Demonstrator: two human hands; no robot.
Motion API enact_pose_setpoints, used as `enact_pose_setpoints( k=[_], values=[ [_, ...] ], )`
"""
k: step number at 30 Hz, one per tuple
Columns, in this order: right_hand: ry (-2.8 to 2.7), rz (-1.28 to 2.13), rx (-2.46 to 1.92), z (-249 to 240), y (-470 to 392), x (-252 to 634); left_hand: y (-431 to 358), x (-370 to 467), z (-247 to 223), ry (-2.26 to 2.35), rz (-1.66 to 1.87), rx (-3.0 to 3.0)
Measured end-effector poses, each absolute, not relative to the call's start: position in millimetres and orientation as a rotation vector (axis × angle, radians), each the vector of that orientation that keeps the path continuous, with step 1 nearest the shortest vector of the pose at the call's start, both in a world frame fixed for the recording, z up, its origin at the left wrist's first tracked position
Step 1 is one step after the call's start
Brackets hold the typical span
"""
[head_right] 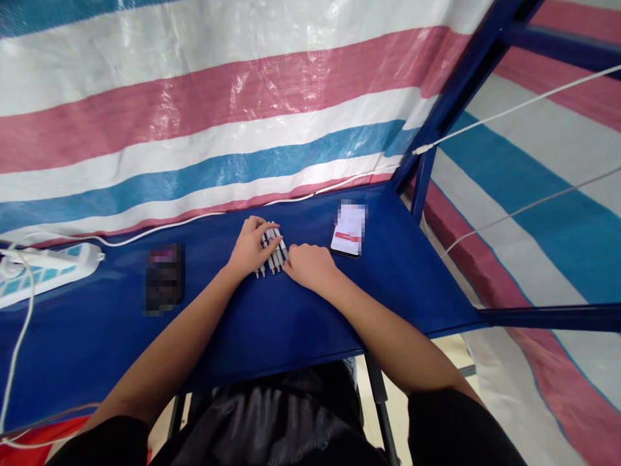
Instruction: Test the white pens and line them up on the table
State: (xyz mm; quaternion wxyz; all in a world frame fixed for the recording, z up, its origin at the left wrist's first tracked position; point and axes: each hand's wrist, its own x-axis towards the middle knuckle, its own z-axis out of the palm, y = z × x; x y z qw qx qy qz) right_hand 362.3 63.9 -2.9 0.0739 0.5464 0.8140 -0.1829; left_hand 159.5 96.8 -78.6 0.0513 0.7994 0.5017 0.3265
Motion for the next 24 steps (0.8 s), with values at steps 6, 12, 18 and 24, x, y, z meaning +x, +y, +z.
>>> enact_pose_setpoints(
  k=[6, 12, 18, 24],
  values=[
    [2.481, -0.591, 1.638, -10, 62, 355, 102, 153, -80, 1.402, 0.993, 2.374],
    [2.480, -0.785, 1.821, -5, 76, 368, 104, 152, -76, 1.313, 1.000, 2.370],
    [2.787, -1.141, 1.938, -3, 87, 383, 107, 153, -75, 1.498, 1.328, 2.196],
    [2.777, -2.155, 1.652, -18, 91, 381, 95, 143, -53, 1.344, 1.360, 2.134]
  ],
)
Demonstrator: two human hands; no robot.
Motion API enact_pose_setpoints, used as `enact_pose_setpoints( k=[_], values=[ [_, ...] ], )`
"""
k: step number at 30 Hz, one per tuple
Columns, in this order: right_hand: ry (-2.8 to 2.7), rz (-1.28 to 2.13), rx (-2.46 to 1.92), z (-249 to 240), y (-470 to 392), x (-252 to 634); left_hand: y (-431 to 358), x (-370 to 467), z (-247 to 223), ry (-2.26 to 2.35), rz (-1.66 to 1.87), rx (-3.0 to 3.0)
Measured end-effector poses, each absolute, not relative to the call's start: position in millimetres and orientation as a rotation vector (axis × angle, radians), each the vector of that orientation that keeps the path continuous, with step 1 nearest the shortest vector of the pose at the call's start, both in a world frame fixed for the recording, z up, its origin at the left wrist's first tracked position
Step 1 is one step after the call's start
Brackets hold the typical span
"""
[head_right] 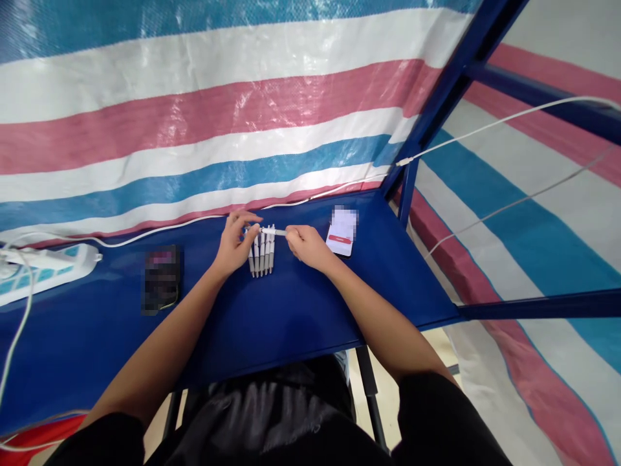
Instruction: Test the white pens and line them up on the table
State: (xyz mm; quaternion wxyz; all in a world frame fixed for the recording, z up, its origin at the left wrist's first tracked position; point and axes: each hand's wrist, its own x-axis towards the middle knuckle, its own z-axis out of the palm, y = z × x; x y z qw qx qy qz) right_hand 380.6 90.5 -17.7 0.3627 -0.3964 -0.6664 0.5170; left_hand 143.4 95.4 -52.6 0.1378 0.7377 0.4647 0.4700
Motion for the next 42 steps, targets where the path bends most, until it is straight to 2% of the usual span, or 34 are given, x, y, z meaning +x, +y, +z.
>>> enact_pose_setpoints(
  k=[4, 10, 19, 24, 28, 32, 42],
  values=[
    [-1.553, 1.486, -0.925, -17, 90, 375, 77, 145, -36, 1.214, 1.252, 2.030],
    [-1.538, 1.711, -0.838, -7, 76, 369, 50, 143, -31, 1.288, 1.232, 2.137],
    [-1.564, 1.879, -0.848, -14, 79, 370, 48, 122, -26, 1.293, 0.976, 2.330],
    [-1.960, 1.654, -0.872, -7, 84, 383, 48, 117, -28, 1.225, 0.897, 2.107],
    [-2.073, 1.389, -1.059, -7, 89, 388, 51, 118, -36, 1.271, 0.973, 2.111],
    [-2.076, 1.242, -1.059, -9, 93, 390, 55, 116, -40, 1.319, 0.953, 2.140],
    [-2.021, 1.233, -1.086, -9, 97, 395, 54, 112, -40, 1.407, 1.032, 2.147]
  ],
)
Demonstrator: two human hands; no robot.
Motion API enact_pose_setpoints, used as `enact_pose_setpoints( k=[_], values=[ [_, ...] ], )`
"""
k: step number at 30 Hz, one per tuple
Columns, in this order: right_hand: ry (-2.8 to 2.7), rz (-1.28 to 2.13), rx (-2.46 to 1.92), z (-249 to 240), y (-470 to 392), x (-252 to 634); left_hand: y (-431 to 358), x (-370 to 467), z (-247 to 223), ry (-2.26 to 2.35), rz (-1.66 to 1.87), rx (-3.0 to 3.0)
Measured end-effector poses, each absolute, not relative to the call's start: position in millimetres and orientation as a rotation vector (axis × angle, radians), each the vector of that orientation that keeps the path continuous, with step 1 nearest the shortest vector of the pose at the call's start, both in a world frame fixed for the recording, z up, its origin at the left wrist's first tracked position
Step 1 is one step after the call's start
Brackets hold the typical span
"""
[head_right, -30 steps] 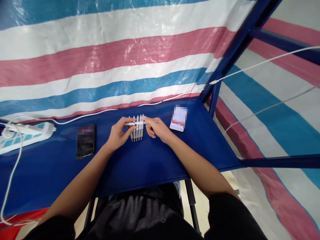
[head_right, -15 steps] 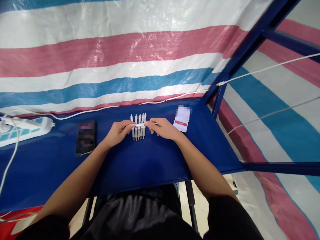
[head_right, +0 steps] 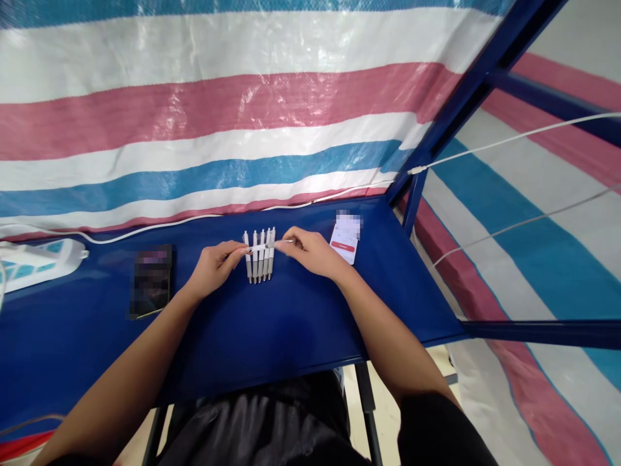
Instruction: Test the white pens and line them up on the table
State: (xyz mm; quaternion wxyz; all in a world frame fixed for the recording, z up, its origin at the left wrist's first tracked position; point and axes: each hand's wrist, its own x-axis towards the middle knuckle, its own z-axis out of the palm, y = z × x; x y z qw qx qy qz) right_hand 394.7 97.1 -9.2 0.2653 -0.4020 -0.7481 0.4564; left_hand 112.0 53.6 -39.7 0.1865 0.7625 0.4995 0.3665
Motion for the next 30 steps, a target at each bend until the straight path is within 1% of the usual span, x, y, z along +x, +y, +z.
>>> enact_pose_setpoints(
  k=[2, 7, 11, 16, 21, 30],
  values=[
    [-2.008, 1.267, -1.096, -11, 98, 395, 54, 111, -40, 1.402, 1.039, 2.152],
    [-1.938, 1.180, -1.057, -13, 99, 395, 55, 108, -43, 1.399, 1.062, 2.130],
    [-1.883, 1.252, -1.063, -15, 100, 394, 54, 108, -44, 1.418, 1.080, 2.122],
    [-1.629, 1.299, -0.937, -20, 106, 392, 52, 110, -41, 1.353, 1.073, 2.103],
    [-1.428, 1.212, -0.941, -26, 106, 385, 52, 114, -42, 1.315, 1.106, 2.113],
    [-1.414, 1.015, -0.985, -18, 112, 400, 52, 117, -45, 1.402, 1.165, 2.075]
  ],
)
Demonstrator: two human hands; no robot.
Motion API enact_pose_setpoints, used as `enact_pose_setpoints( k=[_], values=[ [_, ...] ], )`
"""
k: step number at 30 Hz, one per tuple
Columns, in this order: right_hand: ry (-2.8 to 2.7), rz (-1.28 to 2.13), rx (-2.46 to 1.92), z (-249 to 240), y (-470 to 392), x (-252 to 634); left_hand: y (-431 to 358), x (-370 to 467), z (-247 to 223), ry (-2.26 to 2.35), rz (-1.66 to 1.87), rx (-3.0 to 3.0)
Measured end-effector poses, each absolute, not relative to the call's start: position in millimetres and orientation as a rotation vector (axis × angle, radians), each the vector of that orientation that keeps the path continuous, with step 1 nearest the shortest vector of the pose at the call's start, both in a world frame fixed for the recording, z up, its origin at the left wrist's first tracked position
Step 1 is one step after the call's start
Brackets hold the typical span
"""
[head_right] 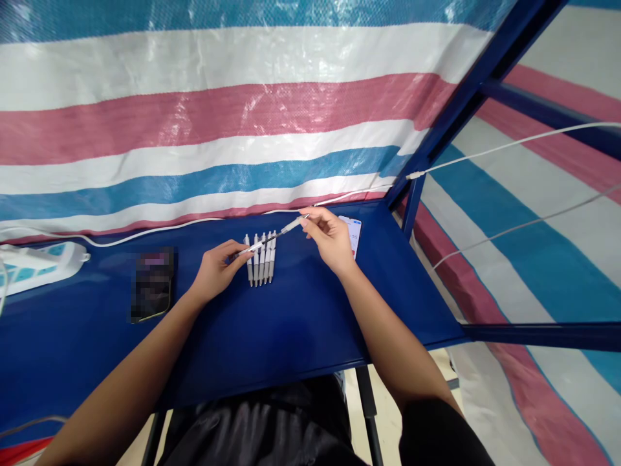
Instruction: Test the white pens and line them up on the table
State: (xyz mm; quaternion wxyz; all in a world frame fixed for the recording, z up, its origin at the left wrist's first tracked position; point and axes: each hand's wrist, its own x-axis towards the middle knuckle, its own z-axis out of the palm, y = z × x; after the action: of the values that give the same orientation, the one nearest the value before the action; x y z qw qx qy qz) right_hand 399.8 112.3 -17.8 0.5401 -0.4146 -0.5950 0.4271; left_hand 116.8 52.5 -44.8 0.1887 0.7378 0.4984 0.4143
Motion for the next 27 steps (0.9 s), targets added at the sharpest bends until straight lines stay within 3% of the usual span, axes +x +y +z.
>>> enact_pose_setpoints(
  k=[27],
  values=[
    [-1.399, 1.093, -0.914, -26, 116, 395, 56, 115, -47, 1.403, 1.113, 2.020]
  ],
)
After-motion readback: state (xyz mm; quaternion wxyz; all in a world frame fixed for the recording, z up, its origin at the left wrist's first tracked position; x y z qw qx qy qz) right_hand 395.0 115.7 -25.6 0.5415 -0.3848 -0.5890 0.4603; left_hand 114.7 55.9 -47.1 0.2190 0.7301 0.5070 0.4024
